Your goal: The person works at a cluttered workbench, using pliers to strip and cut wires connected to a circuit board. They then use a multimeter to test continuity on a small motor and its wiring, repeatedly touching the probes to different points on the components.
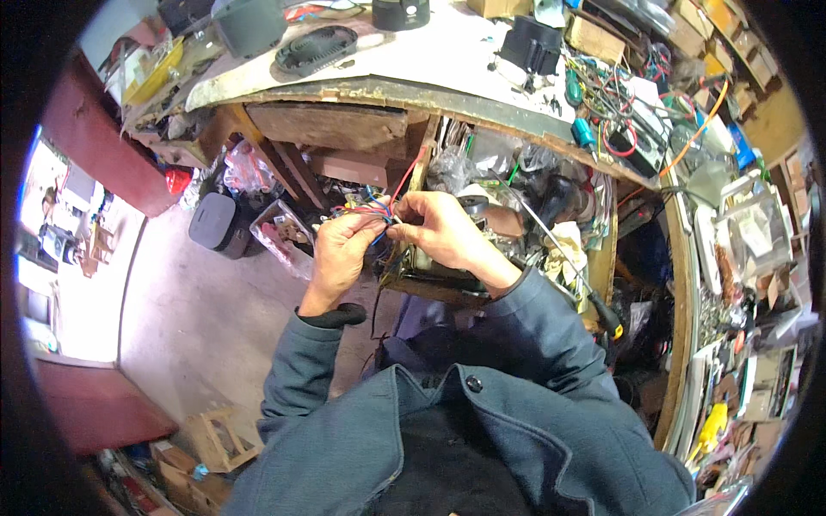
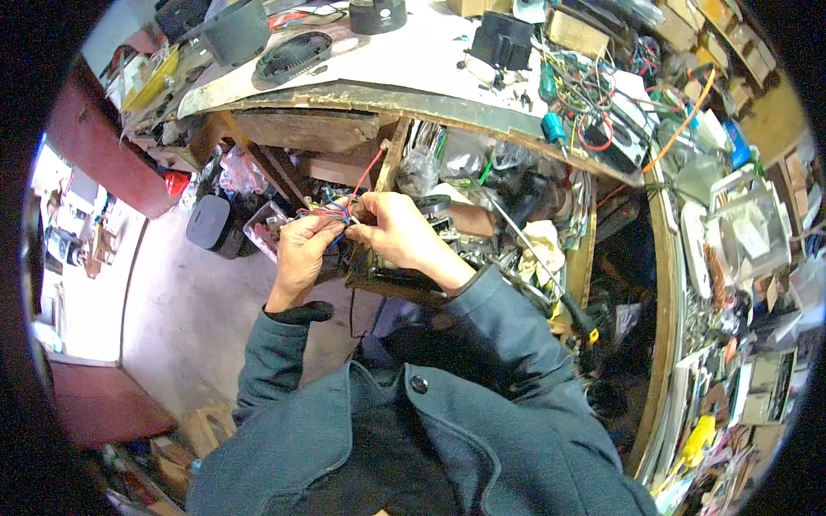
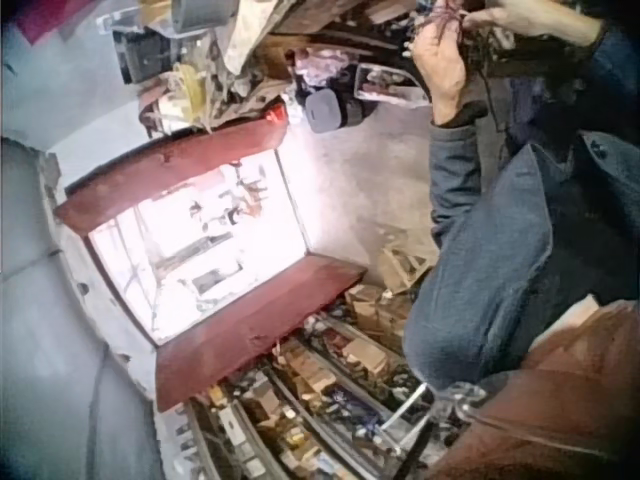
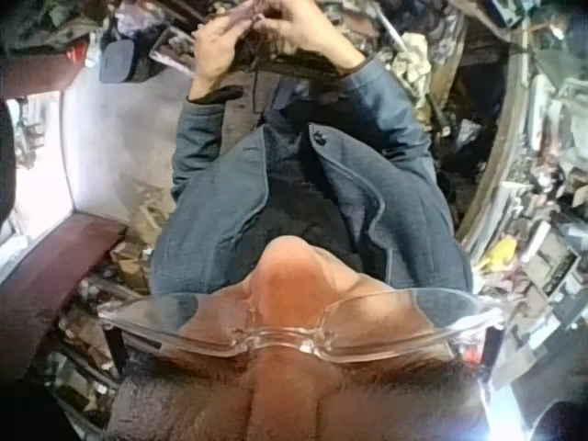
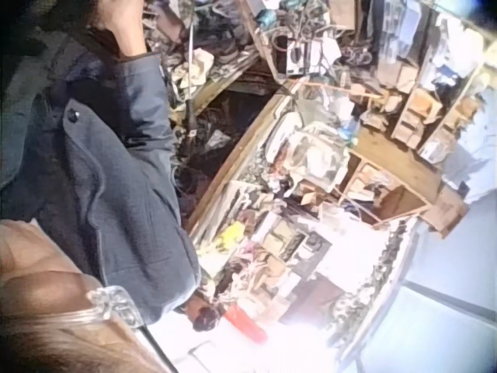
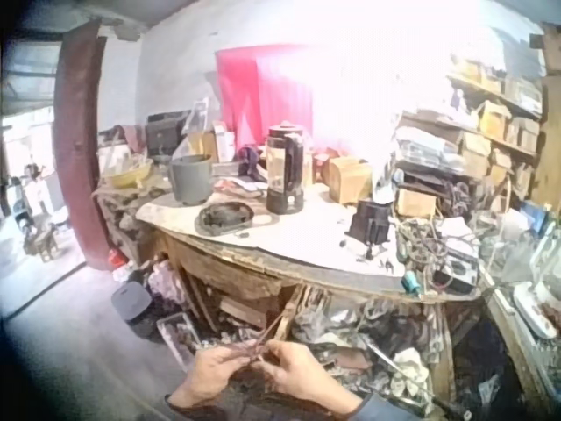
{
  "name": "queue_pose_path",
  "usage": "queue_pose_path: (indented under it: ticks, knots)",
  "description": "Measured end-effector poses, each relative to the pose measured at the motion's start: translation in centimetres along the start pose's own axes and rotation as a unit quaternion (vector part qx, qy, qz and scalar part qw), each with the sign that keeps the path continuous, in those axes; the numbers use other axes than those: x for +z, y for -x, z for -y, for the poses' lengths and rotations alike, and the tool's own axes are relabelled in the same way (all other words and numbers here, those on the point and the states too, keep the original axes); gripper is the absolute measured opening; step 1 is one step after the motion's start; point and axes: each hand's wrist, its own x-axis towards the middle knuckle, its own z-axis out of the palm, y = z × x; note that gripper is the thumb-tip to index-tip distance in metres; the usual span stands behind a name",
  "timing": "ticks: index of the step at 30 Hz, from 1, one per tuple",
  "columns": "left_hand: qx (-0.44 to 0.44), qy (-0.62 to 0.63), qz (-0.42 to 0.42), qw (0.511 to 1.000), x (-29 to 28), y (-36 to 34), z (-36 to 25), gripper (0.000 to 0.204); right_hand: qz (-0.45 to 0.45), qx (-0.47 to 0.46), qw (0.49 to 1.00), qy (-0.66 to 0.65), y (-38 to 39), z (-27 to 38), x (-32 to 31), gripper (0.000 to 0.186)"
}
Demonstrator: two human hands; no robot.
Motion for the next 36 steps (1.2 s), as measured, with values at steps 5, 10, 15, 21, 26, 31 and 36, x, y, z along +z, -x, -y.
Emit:
queue_pose_path:
  ticks: [5,10,15,21,26,31,36]
  knots:
    - [-0.007,-0.058,0.005,0.998,-0.4,-0.2,-0.5,0.021,0.043,-0.002,0.999,-0.021,-0.3,-1.9,-0.1,0.020]
    - [-0.033,-0.052,-0.009,0.998,-0.1,0.1,-0.1,0.023,0.010,-0.030,0.997,0.066,-0.2,-2.0,0.3,0.020]
    - [-0.057,-0.059,-0.027,0.996,0.0,0.1,-0.7,0.022,-0.030,0.010,0.999,-0.002,-0.1,-2.0,0.9,0.015]
    - [-0.093,0.033,-0.016,0.995,-0.8,0.2,-1.1,0.021,0.033,0.006,0.997,-0.069,-0.3,-2.3,0.5,0.012]
    - [-0.086,0.014,-0.027,0.996,-0.9,-0.1,-0.8,0.020,0.005,-0.033,0.990,-0.140,-0.3,-2.7,0.9,0.017]
    - [-0.064,-0.076,-0.031,0.995,-0.7,0.0,-1.5,0.019,0.032,-0.006,0.988,-0.148,-0.1,-1.5,0.5,0.016]
    - [-0.104,0.041,-0.033,0.993,-0.7,-0.1,-1.2,0.021,0.005,-0.030,0.993,-0.111,-0.2,-2.7,1.3,0.019]
